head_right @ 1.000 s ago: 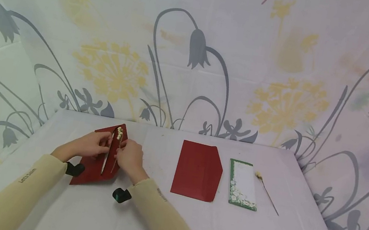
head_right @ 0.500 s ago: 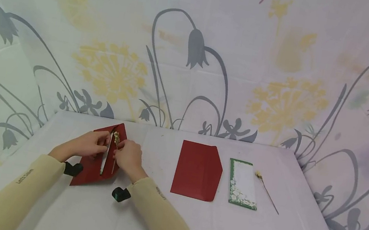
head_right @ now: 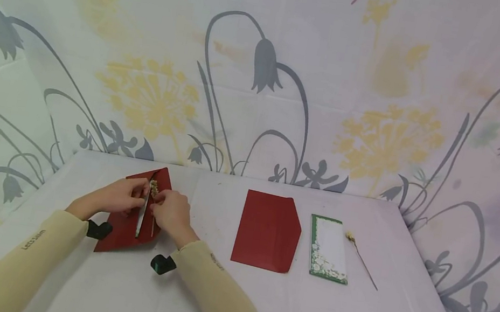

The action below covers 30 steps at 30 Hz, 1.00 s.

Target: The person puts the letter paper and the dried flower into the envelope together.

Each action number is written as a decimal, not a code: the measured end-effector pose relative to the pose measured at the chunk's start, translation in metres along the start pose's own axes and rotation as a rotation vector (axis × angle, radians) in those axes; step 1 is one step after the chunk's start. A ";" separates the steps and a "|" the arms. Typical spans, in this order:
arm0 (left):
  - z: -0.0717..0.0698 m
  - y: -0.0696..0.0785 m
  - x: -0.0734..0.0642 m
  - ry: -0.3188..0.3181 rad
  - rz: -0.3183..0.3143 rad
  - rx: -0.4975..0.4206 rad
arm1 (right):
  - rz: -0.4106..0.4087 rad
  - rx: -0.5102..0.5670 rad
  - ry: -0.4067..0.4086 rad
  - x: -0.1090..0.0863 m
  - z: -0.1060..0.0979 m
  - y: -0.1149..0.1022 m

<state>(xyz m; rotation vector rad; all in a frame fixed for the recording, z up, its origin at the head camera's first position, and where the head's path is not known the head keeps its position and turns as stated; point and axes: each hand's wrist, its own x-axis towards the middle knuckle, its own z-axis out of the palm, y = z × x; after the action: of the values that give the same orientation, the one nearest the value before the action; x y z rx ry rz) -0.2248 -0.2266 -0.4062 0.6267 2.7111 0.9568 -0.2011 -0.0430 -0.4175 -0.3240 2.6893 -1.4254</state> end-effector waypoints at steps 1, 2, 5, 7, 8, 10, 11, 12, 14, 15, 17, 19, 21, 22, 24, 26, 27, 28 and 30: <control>0.000 0.000 0.000 0.000 0.002 -0.003 | -0.005 -0.005 -0.003 0.000 0.001 0.001; 0.000 0.000 0.000 0.000 0.002 -0.003 | -0.014 -0.011 -0.004 0.000 0.001 0.001; 0.000 0.000 0.000 0.004 0.001 0.009 | -0.036 -0.030 -0.007 -0.001 0.001 0.001; -0.001 0.000 -0.001 0.008 0.002 0.012 | -0.052 -0.034 -0.011 -0.001 0.001 0.002; -0.001 0.001 -0.001 0.009 0.000 0.012 | -0.060 -0.035 -0.013 -0.001 0.001 0.002; -0.001 0.001 -0.001 0.008 0.001 0.008 | -0.082 -0.044 -0.020 0.000 0.001 0.003; -0.001 0.001 -0.002 0.006 0.002 0.002 | -0.092 -0.046 -0.026 0.000 0.001 0.004; -0.001 0.002 -0.002 0.005 0.002 -0.004 | -0.103 -0.052 -0.032 0.001 0.001 0.005; -0.001 0.002 -0.002 0.002 0.002 -0.012 | -0.125 -0.070 -0.047 0.001 0.002 0.005; -0.001 0.002 -0.002 0.002 0.002 -0.014 | -0.132 -0.077 -0.056 0.002 0.002 0.005; -0.001 0.001 -0.002 0.001 -0.003 -0.021 | -0.146 -0.095 -0.076 0.002 0.002 0.005; -0.001 0.000 -0.002 0.001 -0.004 -0.025 | -0.164 -0.116 -0.101 0.002 0.001 0.004; -0.001 0.000 -0.002 0.000 -0.006 -0.029 | -0.181 -0.136 -0.128 0.002 0.001 0.003; -0.001 0.000 -0.003 0.001 -0.006 -0.024 | -0.186 -0.145 -0.142 0.001 0.000 0.003; -0.002 0.000 -0.003 0.005 -0.005 -0.016 | -0.193 -0.147 -0.171 0.000 0.000 0.003; -0.002 -0.001 -0.004 0.004 -0.008 -0.006 | -0.187 -0.140 -0.194 -0.001 -0.001 0.004; -0.002 -0.001 -0.005 0.003 -0.012 0.001 | -0.181 -0.132 -0.203 -0.002 -0.001 0.005; -0.002 -0.002 -0.005 0.003 -0.015 0.007 | -0.177 -0.123 -0.209 -0.003 -0.001 0.005; -0.002 -0.003 -0.005 0.000 -0.022 0.010 | -0.169 -0.102 -0.215 -0.004 -0.002 0.008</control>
<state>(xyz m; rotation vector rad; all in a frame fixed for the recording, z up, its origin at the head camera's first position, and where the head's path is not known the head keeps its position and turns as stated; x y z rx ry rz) -0.2216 -0.2315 -0.4065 0.5972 2.7190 0.9381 -0.1984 -0.0367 -0.4230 -0.6856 2.6143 -1.2124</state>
